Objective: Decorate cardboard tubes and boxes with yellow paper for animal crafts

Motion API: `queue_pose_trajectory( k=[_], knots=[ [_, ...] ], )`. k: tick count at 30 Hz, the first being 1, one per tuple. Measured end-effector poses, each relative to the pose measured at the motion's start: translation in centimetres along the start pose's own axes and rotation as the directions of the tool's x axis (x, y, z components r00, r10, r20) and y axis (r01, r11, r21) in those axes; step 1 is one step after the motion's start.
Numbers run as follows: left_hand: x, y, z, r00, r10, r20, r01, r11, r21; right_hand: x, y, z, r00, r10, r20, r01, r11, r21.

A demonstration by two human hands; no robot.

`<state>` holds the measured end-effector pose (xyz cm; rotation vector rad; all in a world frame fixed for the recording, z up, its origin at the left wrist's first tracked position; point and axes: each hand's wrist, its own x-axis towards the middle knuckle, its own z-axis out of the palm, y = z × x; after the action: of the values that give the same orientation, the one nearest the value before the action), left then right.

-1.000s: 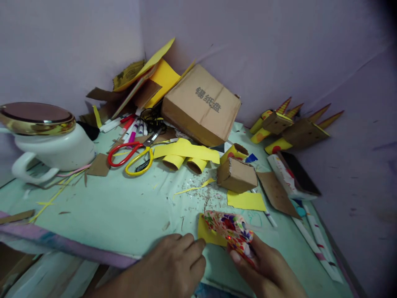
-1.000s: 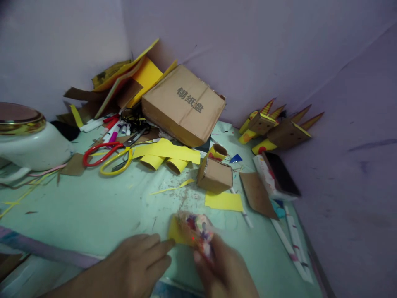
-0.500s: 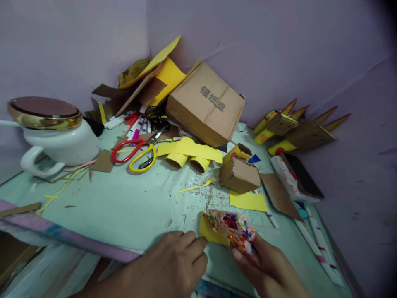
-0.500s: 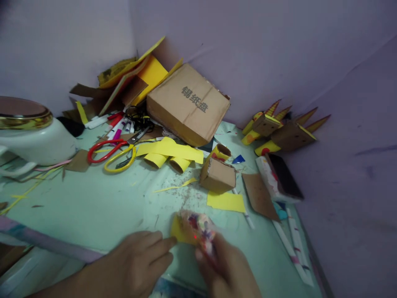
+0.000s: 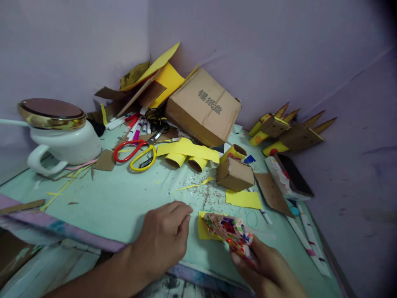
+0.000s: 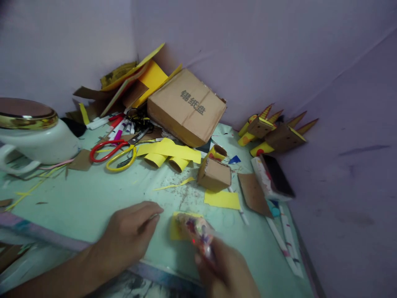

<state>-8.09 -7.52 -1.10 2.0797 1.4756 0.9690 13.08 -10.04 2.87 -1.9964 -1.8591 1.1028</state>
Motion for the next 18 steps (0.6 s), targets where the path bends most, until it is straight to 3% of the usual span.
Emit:
queue_pose_trajectory(
  k=[2, 4, 10, 14, 18],
  knots=[
    [1.7, 0.1, -0.7, 0.964, -0.115, 0.239, 0.064, 0.976, 0.209, -0.1, -0.3, -0.1, 1.0, -0.024, 0.004, 0.024, 1.0, 0.013],
    [3.8, 0.1, -1.1, 0.889, -0.177, 0.422, 0.027, 0.941, 0.339, -0.1, -0.4, 0.0, 0.999, -0.039, 0.011, 0.038, 0.999, 0.02],
    [8.5, -0.7, -0.1, 0.808, -0.19, 0.557, -0.006, 0.944, 0.331, 0.0, -0.4, 0.2, 0.997, -0.077, 0.008, 0.077, 0.997, 0.007],
    [9.5, -0.9, 0.4, 0.769, -0.198, 0.608, -0.001, 0.95, 0.311, -0.1, -0.4, 0.1, 0.993, -0.107, 0.049, 0.106, 0.994, 0.016],
    [9.4, -0.7, 0.4, 0.771, -0.204, 0.604, -0.005, 0.945, 0.326, -0.2, -0.2, 0.2, 0.993, -0.108, 0.038, 0.106, 0.994, 0.033]
  ],
)
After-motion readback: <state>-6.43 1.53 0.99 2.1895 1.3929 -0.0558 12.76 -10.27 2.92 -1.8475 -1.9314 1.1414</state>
